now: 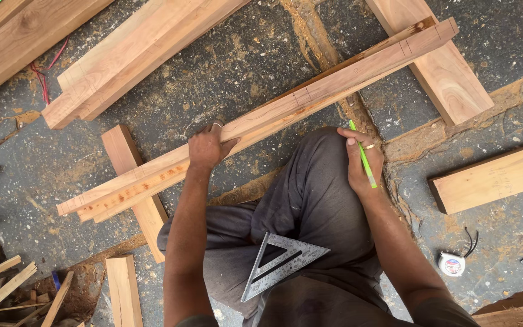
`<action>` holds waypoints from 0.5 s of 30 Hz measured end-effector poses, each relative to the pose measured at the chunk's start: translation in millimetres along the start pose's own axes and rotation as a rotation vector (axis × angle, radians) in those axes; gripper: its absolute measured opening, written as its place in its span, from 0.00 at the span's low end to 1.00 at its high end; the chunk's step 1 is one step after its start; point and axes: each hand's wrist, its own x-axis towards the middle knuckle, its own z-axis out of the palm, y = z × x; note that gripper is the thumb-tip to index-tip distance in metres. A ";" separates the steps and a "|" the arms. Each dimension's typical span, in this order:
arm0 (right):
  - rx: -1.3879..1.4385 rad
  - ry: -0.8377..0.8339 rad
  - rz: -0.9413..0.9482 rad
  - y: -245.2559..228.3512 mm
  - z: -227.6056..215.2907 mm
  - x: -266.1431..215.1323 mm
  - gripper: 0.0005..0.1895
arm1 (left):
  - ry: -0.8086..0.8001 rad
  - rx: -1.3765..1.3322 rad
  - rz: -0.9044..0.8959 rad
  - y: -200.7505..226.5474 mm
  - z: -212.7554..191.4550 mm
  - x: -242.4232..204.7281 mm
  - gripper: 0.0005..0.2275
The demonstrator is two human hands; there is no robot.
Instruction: The person uses a metal speed square and a green pencil to mark straight lines and angles on several wooden planks. The person repeatedly positions the square, draws lines, and moves to different sections of the wood.
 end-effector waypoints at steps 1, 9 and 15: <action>-0.054 0.008 -0.022 -1.9 -1.2 0.5 0.11 | 0.030 -0.021 0.028 4.8 -0.5 -3.8 0.29; -0.124 0.028 -0.103 -8.0 -2.7 0.3 0.12 | 0.477 0.001 0.050 21.2 -112.0 5.0 0.23; -0.110 0.028 -0.113 7.4 -2.6 -2.4 0.13 | 1.096 -0.005 0.063 -24.2 -320.2 8.1 0.28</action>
